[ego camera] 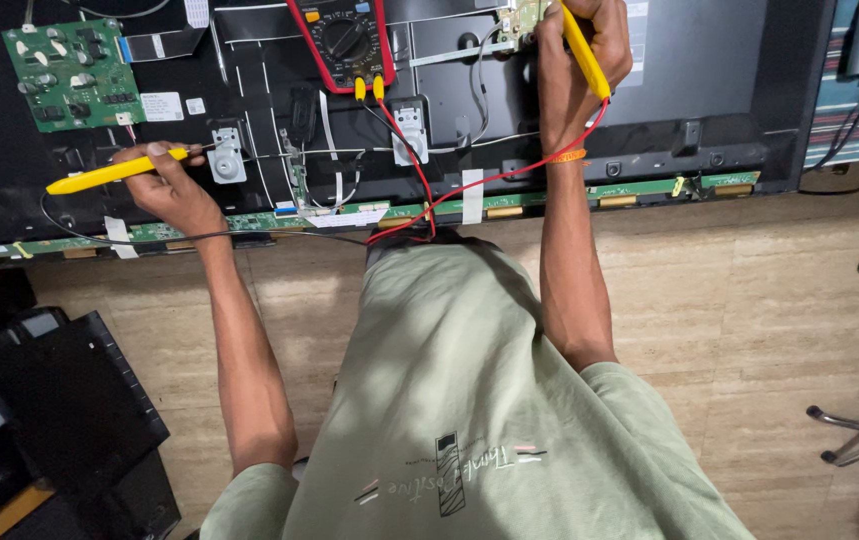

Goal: The person uses a multimeter with yellow-handled probes to test points on the mainboard of a disassembled television lying face-down on a workbench. They move the probes between different components and connectors on the board, reposition the multimeter, and briefly handle a small black component before resuming probing.

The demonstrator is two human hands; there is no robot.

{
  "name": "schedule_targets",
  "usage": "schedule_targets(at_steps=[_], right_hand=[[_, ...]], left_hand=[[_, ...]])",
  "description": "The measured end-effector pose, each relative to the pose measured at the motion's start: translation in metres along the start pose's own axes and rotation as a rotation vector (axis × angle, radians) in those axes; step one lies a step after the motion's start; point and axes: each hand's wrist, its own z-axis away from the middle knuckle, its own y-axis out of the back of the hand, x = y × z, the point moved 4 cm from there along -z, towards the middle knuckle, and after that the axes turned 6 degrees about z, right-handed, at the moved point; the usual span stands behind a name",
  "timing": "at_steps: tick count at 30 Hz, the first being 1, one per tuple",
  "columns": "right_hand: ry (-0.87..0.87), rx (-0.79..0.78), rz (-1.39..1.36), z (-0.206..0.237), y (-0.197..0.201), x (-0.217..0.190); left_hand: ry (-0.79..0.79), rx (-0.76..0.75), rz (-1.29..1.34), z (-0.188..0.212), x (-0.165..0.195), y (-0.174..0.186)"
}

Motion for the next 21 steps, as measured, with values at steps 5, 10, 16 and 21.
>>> schedule_targets(at_steps=[5,10,16,21], right_hand=[[-0.011,0.001,-0.031,0.0011,-0.0005,0.0007],[0.005,0.01,-0.012,0.0014,-0.0001,0.0018],[0.009,-0.001,-0.056,0.0057,0.0024,0.0035],[-0.01,-0.004,-0.078,0.0056,0.0002,0.0051]], left_hand=[[-0.014,-0.014,0.012,-0.0004,0.0035,-0.0012],[-0.022,-0.021,0.018,-0.0011,0.0056,-0.0021],[-0.013,-0.013,0.034,0.0012,0.0053,0.0006],[-0.01,-0.007,0.02,0.0018,0.0069,0.0011]])
